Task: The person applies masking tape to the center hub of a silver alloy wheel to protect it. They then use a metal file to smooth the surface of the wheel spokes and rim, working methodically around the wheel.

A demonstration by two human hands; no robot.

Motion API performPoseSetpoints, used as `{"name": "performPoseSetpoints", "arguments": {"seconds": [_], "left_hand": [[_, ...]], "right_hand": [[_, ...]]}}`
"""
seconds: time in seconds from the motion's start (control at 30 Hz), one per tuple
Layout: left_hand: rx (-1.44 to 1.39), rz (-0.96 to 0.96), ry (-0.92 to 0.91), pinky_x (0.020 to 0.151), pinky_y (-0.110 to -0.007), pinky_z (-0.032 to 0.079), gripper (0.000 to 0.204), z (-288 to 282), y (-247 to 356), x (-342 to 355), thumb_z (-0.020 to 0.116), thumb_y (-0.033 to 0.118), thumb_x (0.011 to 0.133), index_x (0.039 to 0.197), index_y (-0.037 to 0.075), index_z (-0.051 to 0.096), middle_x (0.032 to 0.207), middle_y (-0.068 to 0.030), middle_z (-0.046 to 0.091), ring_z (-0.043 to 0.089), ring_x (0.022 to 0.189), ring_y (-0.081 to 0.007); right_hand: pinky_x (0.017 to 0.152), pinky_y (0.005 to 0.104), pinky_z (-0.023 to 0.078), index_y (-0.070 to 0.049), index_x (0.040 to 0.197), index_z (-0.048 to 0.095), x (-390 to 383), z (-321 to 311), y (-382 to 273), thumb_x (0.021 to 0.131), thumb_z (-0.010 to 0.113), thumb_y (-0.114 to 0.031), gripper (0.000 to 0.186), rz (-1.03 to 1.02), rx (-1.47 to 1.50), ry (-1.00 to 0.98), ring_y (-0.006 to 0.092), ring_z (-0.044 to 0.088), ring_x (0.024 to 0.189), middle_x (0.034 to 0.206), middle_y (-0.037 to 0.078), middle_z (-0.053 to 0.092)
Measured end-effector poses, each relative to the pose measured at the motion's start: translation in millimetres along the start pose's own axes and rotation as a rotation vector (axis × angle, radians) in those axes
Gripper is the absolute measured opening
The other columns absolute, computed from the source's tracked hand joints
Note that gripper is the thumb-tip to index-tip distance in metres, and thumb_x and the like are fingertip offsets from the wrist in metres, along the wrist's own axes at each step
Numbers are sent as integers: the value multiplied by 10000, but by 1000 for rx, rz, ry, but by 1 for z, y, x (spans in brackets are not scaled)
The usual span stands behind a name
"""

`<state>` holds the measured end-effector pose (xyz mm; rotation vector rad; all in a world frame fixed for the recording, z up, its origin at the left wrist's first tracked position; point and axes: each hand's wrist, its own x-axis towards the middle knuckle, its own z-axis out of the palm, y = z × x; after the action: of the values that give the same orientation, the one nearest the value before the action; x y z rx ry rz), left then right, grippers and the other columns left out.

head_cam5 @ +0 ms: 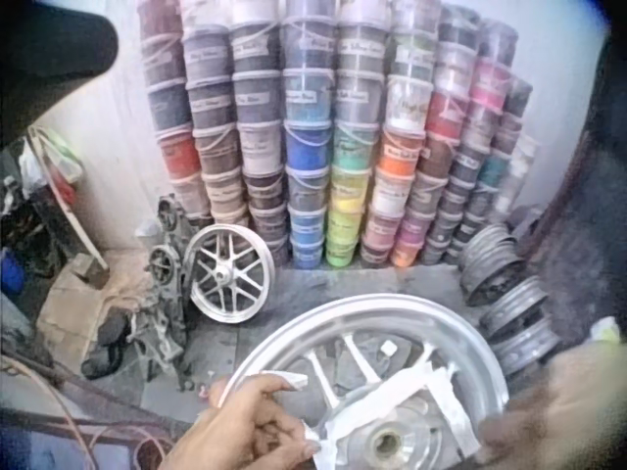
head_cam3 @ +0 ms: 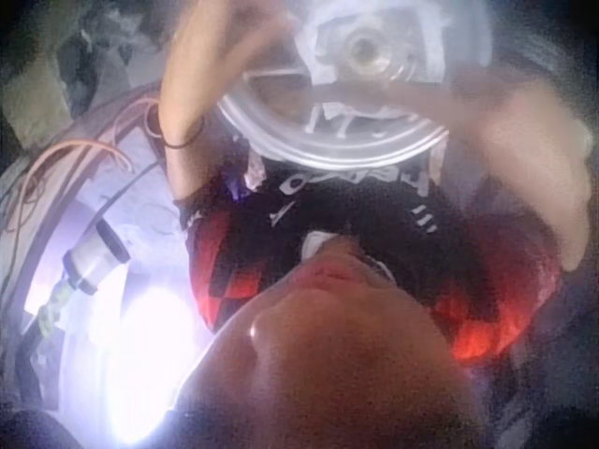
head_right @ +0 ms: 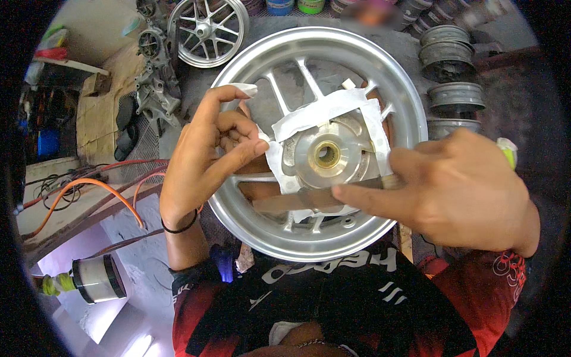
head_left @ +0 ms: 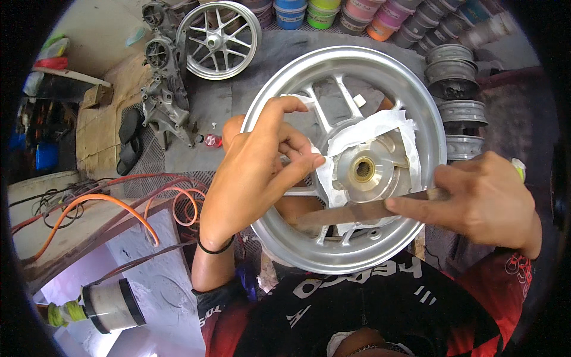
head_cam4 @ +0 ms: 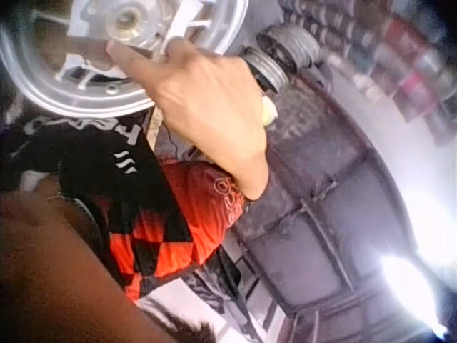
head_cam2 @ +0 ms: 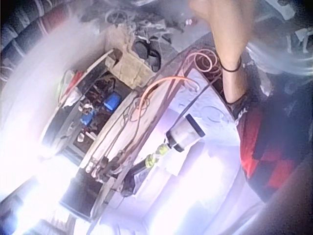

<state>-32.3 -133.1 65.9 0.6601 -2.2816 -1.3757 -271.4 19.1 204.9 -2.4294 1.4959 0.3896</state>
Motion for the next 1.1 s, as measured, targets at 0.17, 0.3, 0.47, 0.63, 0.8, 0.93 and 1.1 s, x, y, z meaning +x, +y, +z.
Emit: {"name": "performPoseSetpoints", "arguments": {"seconds": [0.17, 0.3, 0.47, 0.63, 0.8, 0.93, 1.1], "left_hand": [[-33, -35, -20, 609, -209, 412, 594, 5, 4, 6, 775, 38, 855, 1351, 21, 449, 788, -2, 628, 525, 671, -50], [-18, -64, -10, 713, -246, 412, 590, 7, 3, 5, 765, 35, 851, 1347, 28, 446, 781, -5, 637, 575, 686, -90], [54, -78, -18, 857, -290, 439, 580, 7, 3, 2, 765, 37, 844, 1339, 33, 463, 803, -35, 675, 660, 706, -160], [54, -132, 101, 714, -279, 505, 573, 9, 9, -1, 768, 18, 845, 1334, 13, 468, 851, -68, 667, 657, 711, -171], [-160, -29, 378, 619, -236, 496, 470, 11, -2, -10, 764, 51, 886, 1278, 0, 510, 829, -56, 634, 608, 717, -104], [-219, -54, 387, 604, -206, 382, 189, 6, 4, -18, 696, 143, 972, 921, 4, 578, 806, 9, 551, 490, 720, -45], [-454, 62, 526, 627, -263, 391, 277, -2, -21, -49, 581, 270, 1025, 867, 43, 559, 835, -32, 477, 431, 709, -106]], "right_hand": [[428, 364, 413, -308, 1250, 733, -24, -13, 8, 749, 739, -182, 517, 164, 52, -7, 193, 552, 474, 590, 29, 479], [446, 398, 417, -261, 1295, 709, -44, -2, 22, 745, 748, -116, 570, 215, 229, 7, 239, 547, 482, 616, 58, 519], [488, 412, 426, -209, 1323, 689, -65, 37, 21, 740, 781, -59, 609, 357, 400, 104, 260, 537, 507, 621, 82, 507], [487, 409, 417, -178, 1321, 687, -63, 52, 20, 735, 797, -96, 602, 366, 296, 243, 250, 520, 511, 635, 76, 511], [464, 382, 423, -189, 1304, 694, -40, 27, 13, 752, 771, -180, 557, 259, -33, 188, 216, 527, 502, 631, 36, 494], [452, 376, 396, -195, 1313, 686, -18, 23, 11, 740, 765, -237, 580, 14, -100, 167, 170, 504, 499, 619, 6, 405], [457, 367, 408, -208, 1283, 695, -8, -2, 26, 786, 740, -301, 508, -18, -180, 141, 171, 530, 502, 624, 4, 432]]}}
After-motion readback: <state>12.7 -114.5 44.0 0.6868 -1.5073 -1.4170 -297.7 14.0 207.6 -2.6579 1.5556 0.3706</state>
